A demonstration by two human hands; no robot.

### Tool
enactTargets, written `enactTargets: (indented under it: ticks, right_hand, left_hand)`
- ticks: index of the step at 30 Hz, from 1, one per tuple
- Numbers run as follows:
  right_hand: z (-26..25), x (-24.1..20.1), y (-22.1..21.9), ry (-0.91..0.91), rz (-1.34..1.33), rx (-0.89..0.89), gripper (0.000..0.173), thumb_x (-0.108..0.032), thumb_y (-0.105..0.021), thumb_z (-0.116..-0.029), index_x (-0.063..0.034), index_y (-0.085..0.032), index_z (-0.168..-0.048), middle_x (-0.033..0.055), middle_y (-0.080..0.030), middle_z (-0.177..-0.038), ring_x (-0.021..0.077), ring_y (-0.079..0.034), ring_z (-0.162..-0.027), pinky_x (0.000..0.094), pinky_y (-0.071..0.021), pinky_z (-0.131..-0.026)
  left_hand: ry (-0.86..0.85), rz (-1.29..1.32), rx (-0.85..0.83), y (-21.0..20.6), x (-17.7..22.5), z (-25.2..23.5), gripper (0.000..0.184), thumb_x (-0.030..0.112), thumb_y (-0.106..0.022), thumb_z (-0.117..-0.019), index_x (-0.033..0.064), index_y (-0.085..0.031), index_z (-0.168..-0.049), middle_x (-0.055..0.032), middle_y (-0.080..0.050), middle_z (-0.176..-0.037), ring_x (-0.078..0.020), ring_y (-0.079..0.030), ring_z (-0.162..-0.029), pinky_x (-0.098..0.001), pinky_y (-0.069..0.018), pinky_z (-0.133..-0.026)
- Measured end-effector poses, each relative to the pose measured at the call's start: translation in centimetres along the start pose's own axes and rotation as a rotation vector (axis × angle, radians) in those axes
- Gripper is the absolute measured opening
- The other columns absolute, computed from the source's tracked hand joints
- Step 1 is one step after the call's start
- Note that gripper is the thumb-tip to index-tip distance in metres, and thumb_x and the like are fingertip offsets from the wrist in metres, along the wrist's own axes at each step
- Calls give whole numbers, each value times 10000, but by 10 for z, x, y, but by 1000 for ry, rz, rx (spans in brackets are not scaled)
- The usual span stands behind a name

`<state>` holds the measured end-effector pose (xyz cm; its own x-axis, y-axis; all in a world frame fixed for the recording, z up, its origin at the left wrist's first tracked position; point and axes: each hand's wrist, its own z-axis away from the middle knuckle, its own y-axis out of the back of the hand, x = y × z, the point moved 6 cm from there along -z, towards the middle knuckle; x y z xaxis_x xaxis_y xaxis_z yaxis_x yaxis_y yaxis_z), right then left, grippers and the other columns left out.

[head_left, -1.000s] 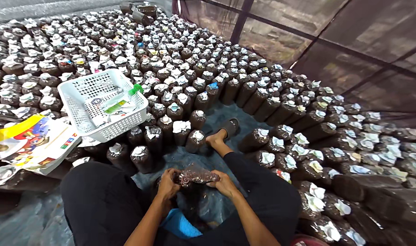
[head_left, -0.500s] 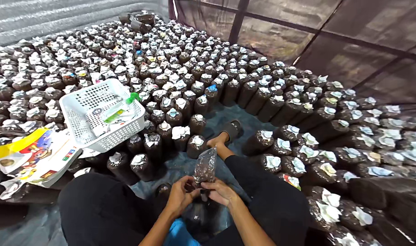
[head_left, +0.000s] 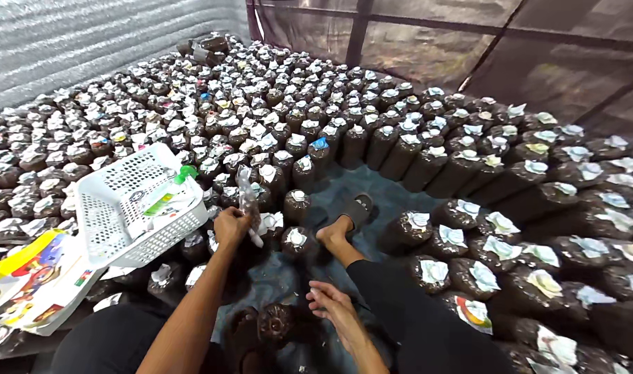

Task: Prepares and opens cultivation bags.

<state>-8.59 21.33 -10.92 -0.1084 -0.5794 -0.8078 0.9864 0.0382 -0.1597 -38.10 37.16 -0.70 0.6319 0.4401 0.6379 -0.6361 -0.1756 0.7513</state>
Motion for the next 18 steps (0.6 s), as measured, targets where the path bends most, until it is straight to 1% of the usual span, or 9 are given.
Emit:
enactTargets:
  ticks: [2,5,8,11,13,14,15,16,18]
  right_hand:
    - [-1,2,-1,-18,24,-8,312,-191,-621,-1034,-32,-651,-1300,123,-734,-1065,231,-723,-911,390,-606,-785]
    - [-2,5,2,-35,70,0,308,-195,-618,-1037,-38,-653,-1299,112,-736,-1064,217,-724,-905,375,-605,-786]
    - [-1,4,7,-30,99,33,294,-187,-607,-1043,-39,-655,-1291,111,-734,-1068,213,-725,-901,367,-606,-785]
    - [8,-20,18,93,45,103,277,-149,-567,-1054,-20,-650,-1285,126,-729,-1067,228,-722,-904,373,-611,-776]
    - [28,-65,31,274,-23,144,277,-107,-539,-1058,8,-646,-1285,140,-733,-1046,233,-719,-877,374,-609,-775]
    - [46,-99,40,393,-50,156,271,-93,-532,-1053,11,-654,-1272,141,-738,-1039,229,-716,-866,377,-606,-790]
    - [70,-139,48,526,-56,154,270,-102,-526,-1050,-10,-663,-1263,114,-739,-1036,204,-709,-862,369,-602,-804]
    - [100,-183,54,658,-39,143,265,-130,-514,-1054,-53,-668,-1256,60,-733,-1048,163,-703,-873,344,-605,-820]
    - [171,-279,69,941,36,80,241,-174,-486,-1063,-114,-659,-1220,-20,-708,-1082,104,-686,-922,297,-599,-854]
  left_hand:
    - [76,-23,-5,-8,0,-26,299,304,-731,-935,24,-742,-1040,-233,-730,-1020,-435,-692,-1005,-672,-504,-903]
    - [138,-36,-41,-28,-10,-45,344,325,-740,-940,14,-734,-1086,-248,-720,-1068,-443,-680,-1051,-661,-505,-922]
    - [115,6,-54,-35,-12,-42,361,320,-742,-947,7,-719,-1125,-244,-715,-1081,-434,-678,-1051,-645,-506,-931]
    - [64,122,-82,-36,-26,-34,323,279,-747,-949,24,-710,-1144,-194,-737,-1056,-355,-729,-953,-579,-567,-904]
    - [40,210,-130,-33,-37,-24,312,238,-730,-968,19,-690,-1186,-182,-736,-1091,-325,-742,-945,-548,-585,-907]
    - [27,234,-140,-29,-42,-15,310,226,-727,-970,21,-686,-1198,-178,-738,-1096,-319,-743,-942,-544,-587,-900]
    - [16,247,-145,-25,-46,-4,301,216,-722,-973,24,-684,-1202,-173,-740,-1092,-314,-743,-936,-542,-588,-892]
    - [8,239,-158,-19,-51,9,289,215,-716,-977,34,-687,-1201,-167,-741,-1083,-306,-741,-928,-536,-588,-881]
    - [-8,212,-250,-11,-62,38,286,207,-701,-990,28,-681,-1213,-173,-736,-1078,-299,-739,-925,-518,-599,-870]
